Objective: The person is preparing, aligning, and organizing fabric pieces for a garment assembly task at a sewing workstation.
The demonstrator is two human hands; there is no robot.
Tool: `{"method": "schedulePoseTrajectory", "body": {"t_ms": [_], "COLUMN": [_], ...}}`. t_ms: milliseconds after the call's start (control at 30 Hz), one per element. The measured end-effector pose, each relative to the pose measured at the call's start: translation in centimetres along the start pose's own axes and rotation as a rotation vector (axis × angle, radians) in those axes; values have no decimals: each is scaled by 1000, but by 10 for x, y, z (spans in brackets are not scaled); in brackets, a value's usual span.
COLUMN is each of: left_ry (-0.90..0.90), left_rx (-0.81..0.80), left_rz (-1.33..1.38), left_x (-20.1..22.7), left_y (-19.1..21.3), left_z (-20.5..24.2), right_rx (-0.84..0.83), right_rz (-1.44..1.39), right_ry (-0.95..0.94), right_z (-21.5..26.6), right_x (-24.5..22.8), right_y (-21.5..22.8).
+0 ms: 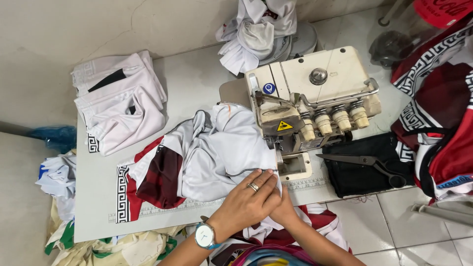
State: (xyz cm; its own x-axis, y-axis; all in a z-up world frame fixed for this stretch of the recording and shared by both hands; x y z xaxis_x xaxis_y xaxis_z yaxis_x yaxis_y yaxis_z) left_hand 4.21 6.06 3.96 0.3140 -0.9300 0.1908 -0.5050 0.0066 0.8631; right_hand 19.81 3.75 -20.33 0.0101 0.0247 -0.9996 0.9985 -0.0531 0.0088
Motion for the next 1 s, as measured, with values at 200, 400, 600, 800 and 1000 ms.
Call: {"method": "schedulePoseTrajectory", "body": {"t_ms": [200, 400, 600, 800, 1000], "left_ry": [-2, 12, 24, 3, -33], "left_rx": [67, 100, 91, 82, 102], "left_rz": [-41, -18, -48, -70, -125], "left_x": [-7, -10, -15, -20, -25], "left_y": [-1, -12, -13, -4, -11], "left_z": [-6, -8, -14, -21, -19], "right_rx": [-6, -4, 6, 13, 9], "right_rz": [27, 52, 80, 100, 94], "right_ry": [-4, -9, -6, -2, 15], "right_z": [-12, -9, -11, -14, -16], "right_x": [-60, -70, -77, -88, -93], "right_y": [-35, -35, -30, -28, -30]}}
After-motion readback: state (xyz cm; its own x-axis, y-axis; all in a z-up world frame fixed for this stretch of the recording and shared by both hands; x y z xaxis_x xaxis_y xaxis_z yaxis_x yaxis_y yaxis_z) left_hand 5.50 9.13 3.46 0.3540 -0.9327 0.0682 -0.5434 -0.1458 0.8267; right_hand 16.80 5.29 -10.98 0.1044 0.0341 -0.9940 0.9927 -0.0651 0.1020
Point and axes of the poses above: each hand's wrist, its own z-axis away from the middle knuckle, its own y-axis out of the back of the hand, x = y × z, the point moved 4 cm from there along -z, towards the middle knuckle, and after that the axes turned 4 degrees about z, right-handed, at the moved point
